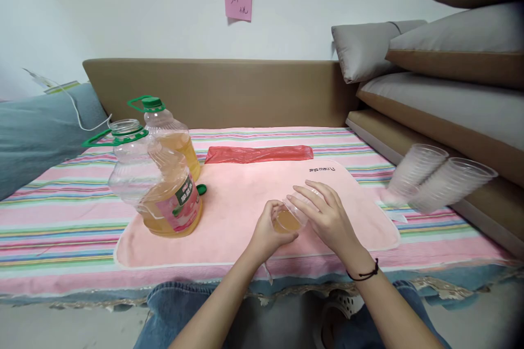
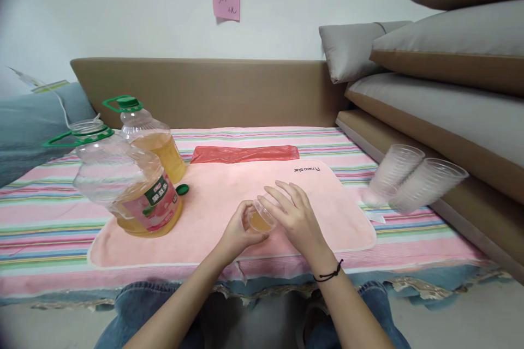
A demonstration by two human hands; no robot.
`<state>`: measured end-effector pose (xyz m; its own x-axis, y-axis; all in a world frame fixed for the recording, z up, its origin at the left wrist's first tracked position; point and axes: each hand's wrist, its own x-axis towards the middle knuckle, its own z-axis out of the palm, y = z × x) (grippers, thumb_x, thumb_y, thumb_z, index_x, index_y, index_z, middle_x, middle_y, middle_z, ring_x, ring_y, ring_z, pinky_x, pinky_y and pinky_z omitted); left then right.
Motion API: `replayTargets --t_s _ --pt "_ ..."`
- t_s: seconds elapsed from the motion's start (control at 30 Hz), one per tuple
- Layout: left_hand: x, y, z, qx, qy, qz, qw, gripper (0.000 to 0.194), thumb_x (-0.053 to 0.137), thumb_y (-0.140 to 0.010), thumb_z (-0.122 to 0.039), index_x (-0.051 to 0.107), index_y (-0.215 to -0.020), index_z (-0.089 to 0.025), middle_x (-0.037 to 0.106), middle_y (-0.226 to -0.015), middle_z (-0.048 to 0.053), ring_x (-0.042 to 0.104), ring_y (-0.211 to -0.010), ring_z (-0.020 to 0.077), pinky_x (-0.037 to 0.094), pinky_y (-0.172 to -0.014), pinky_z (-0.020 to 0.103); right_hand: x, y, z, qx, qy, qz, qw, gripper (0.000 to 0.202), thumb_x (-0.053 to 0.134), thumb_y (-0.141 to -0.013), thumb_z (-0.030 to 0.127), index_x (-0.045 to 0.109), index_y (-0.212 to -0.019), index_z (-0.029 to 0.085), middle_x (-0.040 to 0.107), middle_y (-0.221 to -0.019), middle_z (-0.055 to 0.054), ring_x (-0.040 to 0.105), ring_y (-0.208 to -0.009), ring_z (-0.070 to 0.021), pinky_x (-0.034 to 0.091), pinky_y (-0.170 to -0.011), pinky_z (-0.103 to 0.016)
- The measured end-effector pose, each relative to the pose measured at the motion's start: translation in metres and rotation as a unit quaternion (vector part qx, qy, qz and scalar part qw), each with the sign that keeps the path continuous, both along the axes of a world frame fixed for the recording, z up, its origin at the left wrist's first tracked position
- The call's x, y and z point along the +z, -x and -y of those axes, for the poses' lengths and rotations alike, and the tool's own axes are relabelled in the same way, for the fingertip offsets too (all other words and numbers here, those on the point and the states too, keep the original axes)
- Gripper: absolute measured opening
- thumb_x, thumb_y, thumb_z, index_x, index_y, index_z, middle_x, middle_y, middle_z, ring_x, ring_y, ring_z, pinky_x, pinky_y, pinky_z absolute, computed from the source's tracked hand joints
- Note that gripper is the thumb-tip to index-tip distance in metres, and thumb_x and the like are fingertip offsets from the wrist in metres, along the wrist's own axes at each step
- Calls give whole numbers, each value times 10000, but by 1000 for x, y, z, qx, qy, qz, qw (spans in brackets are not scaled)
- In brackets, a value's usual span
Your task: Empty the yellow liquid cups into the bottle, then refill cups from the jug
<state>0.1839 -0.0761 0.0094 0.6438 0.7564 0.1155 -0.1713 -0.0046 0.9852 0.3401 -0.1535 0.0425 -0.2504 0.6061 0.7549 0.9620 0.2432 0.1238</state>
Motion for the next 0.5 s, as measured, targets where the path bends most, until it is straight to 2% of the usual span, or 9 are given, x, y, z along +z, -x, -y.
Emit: replayTargets --t_s 0.17,0.37,0.5 --pt "-3 -1 0 8 0 0 1000 596 778 -488 -131 452 -978 -224 584 -1048 41 593 -1055 240 455 -909 364 1 -6 0 -9 -16 -7 1000 405 503 -908 18 643 -1216 240 673 -1260 -94 510 -1256 -272 459 -1019 -489" --pt "-7 -4 -1 11 3 1 1000 622 784 -486 -134 436 -993 -226 585 -1063 47 594 -1032 229 450 -907 365 3 -16 3 -33 -15 -16 999 550 477 -826 -63 610 -1258 250 649 -1276 -91 509 -1239 -288 453 -1014 -503" --pt "-6 -6 -1 16 1 8 1000 607 780 -498 -142 428 -985 -226 575 -1060 45 591 -1032 221 444 -906 356 1 -21 4 -48 -14 -42 998 565 506 -804 -50 574 -1290 229 627 -1293 -111 495 -1246 -319 444 -1017 -533"
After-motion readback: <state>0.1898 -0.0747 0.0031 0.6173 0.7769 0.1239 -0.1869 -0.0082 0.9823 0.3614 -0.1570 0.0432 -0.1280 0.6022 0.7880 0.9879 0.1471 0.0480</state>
